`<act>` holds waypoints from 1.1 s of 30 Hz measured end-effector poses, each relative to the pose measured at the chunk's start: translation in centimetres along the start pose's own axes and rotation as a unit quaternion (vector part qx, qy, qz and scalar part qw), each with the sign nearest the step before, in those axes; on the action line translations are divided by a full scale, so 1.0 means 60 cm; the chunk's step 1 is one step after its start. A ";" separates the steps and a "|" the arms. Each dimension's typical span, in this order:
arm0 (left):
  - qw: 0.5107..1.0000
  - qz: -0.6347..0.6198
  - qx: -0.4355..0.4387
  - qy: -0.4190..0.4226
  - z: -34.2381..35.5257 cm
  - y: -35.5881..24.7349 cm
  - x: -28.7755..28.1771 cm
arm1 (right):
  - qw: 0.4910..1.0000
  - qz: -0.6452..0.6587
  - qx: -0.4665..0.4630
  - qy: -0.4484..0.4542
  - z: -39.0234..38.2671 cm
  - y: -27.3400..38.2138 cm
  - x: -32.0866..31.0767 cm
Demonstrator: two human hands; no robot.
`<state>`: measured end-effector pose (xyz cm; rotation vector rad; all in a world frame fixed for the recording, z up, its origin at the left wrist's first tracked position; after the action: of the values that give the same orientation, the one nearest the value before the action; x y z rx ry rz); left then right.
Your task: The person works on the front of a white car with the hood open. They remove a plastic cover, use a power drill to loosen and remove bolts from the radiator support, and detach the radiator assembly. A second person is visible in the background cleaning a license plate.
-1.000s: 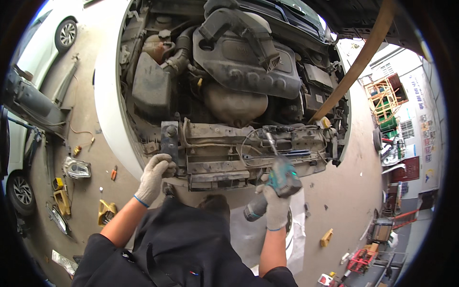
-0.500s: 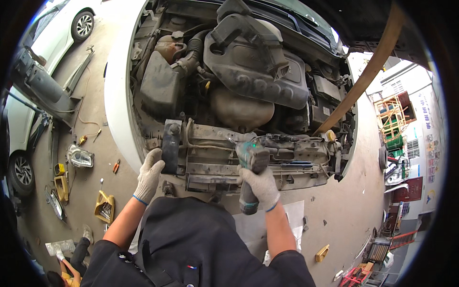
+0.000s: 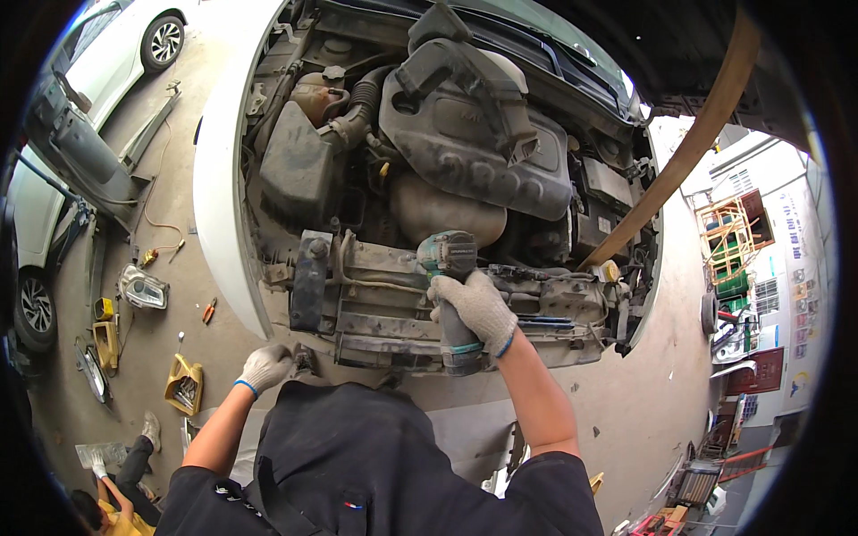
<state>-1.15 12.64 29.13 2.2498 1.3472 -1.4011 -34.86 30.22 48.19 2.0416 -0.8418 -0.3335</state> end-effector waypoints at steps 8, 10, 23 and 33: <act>0.921 -0.203 -0.311 0.117 -0.034 0.604 0.494 | 0.999 0.024 0.034 0.031 0.049 0.029 0.008; 0.877 -0.287 -0.358 0.141 -0.054 0.458 0.395 | 0.997 -0.078 0.025 0.002 0.038 0.055 -0.004; 0.978 -0.168 -0.120 -0.023 0.040 0.269 0.205 | 0.994 -0.088 0.059 0.033 0.058 0.081 0.014; 0.989 -0.139 0.008 0.053 0.052 0.010 0.037 | 0.992 -0.101 0.061 0.039 0.067 0.080 0.019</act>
<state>-2.35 11.90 25.52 2.2420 1.7462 -1.3926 -38.19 25.07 49.88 2.2451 -0.6220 -0.3179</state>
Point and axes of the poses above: each hand's wrist, its own z-axis towards the middle knuckle, its own x-axis out of the palm, y = z × x, the point moved 5 cm from there along z, towards the middle knuckle, and after that the axes turned 15 degrees about z, right-handed, at the moved point
